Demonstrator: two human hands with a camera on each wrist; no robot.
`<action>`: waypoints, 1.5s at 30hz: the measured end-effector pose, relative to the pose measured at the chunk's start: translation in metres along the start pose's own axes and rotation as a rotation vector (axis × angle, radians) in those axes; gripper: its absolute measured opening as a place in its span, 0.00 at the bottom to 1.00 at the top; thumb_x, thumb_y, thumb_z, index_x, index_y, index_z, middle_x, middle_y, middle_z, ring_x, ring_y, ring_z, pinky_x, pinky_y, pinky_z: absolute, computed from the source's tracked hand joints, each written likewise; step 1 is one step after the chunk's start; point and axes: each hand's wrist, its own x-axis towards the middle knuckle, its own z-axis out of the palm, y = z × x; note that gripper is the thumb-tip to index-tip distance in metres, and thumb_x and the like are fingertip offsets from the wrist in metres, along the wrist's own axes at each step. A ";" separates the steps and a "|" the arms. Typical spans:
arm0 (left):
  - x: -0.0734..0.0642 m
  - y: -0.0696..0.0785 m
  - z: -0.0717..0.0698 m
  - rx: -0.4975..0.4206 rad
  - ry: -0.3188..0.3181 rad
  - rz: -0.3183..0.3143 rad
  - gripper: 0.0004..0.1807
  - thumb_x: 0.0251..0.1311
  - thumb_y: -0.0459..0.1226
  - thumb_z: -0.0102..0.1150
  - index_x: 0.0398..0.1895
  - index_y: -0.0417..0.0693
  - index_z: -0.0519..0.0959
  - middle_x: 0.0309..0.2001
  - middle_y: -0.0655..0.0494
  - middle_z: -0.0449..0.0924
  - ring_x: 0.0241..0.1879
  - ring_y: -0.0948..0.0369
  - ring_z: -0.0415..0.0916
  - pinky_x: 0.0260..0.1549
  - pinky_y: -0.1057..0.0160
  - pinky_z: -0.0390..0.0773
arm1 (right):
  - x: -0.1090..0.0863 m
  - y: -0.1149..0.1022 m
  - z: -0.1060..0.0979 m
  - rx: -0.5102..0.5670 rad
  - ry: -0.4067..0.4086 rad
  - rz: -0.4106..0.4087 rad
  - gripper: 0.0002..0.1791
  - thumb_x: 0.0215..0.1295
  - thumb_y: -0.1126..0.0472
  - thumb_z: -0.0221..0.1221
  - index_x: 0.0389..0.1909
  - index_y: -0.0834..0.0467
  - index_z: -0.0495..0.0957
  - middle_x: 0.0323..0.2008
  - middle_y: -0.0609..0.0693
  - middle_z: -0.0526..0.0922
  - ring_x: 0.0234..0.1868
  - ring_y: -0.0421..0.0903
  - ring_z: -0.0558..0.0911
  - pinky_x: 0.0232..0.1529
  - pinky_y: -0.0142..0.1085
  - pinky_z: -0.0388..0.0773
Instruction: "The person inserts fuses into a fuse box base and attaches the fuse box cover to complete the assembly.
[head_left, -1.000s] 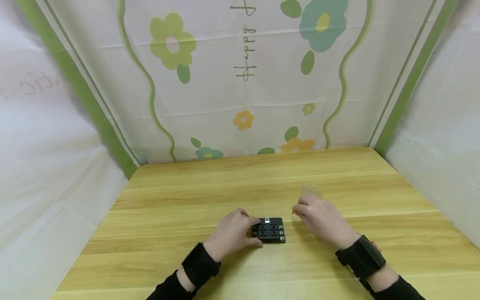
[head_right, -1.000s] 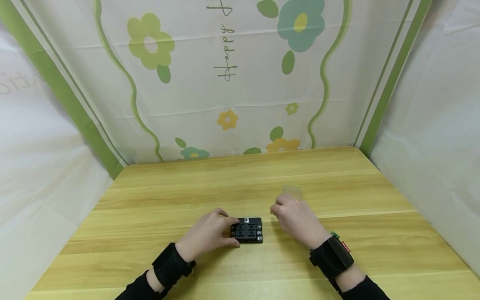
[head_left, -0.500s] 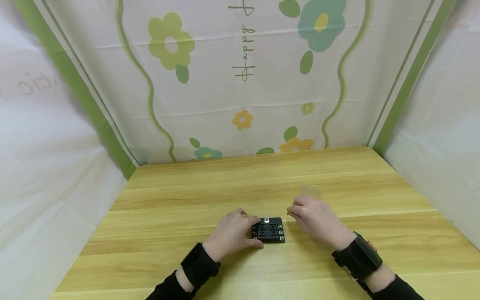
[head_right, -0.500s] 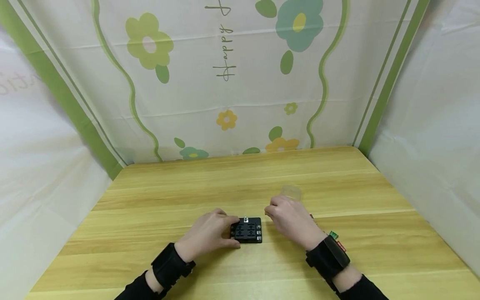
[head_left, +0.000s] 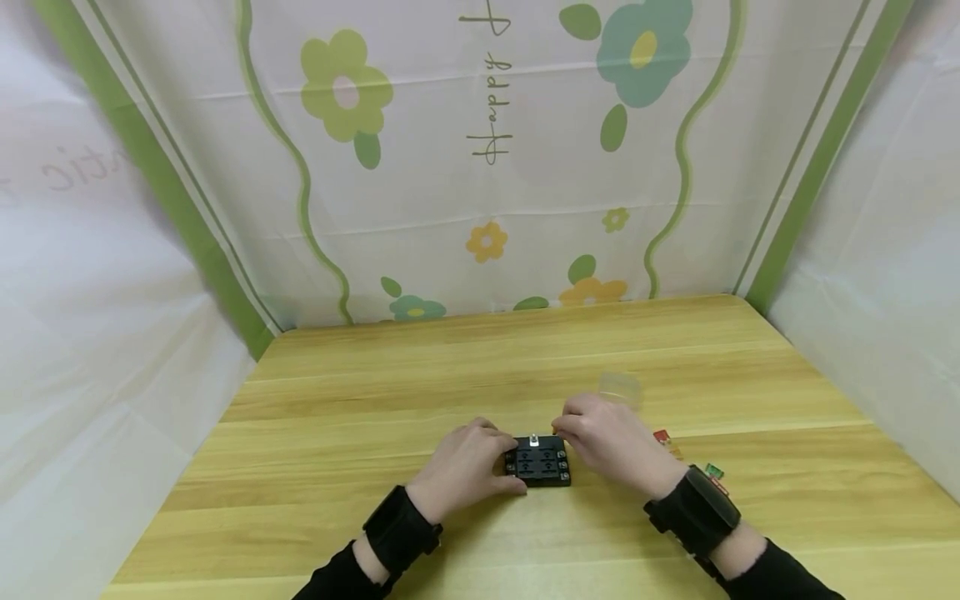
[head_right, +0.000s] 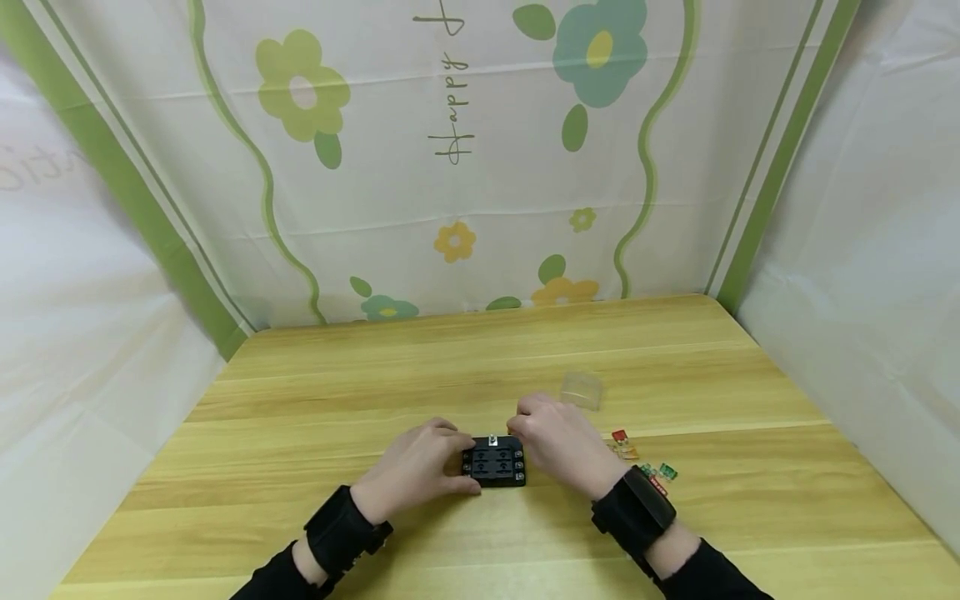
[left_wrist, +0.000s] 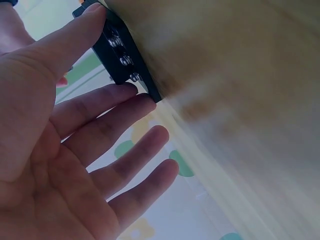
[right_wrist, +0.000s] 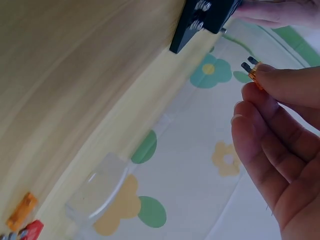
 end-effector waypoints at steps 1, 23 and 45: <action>0.000 0.000 0.000 0.001 0.003 0.001 0.28 0.49 0.59 0.71 0.46 0.50 0.85 0.42 0.61 0.84 0.45 0.60 0.75 0.43 0.61 0.77 | 0.001 -0.001 0.000 0.003 -0.006 0.003 0.07 0.53 0.68 0.71 0.33 0.57 0.87 0.29 0.45 0.79 0.30 0.40 0.78 0.29 0.32 0.76; -0.002 -0.001 0.001 0.005 0.038 0.025 0.23 0.48 0.59 0.72 0.38 0.52 0.85 0.33 0.61 0.83 0.41 0.60 0.77 0.37 0.63 0.77 | 0.010 -0.014 0.013 0.057 -0.070 -0.004 0.04 0.56 0.67 0.70 0.32 0.56 0.87 0.29 0.45 0.78 0.30 0.39 0.77 0.29 0.31 0.76; -0.004 -0.001 0.000 -0.019 0.049 0.049 0.21 0.49 0.57 0.72 0.39 0.53 0.85 0.22 0.67 0.72 0.36 0.61 0.75 0.33 0.67 0.74 | 0.023 -0.021 0.023 0.057 -0.136 -0.027 0.05 0.58 0.67 0.68 0.27 0.55 0.84 0.26 0.43 0.73 0.28 0.37 0.71 0.25 0.28 0.71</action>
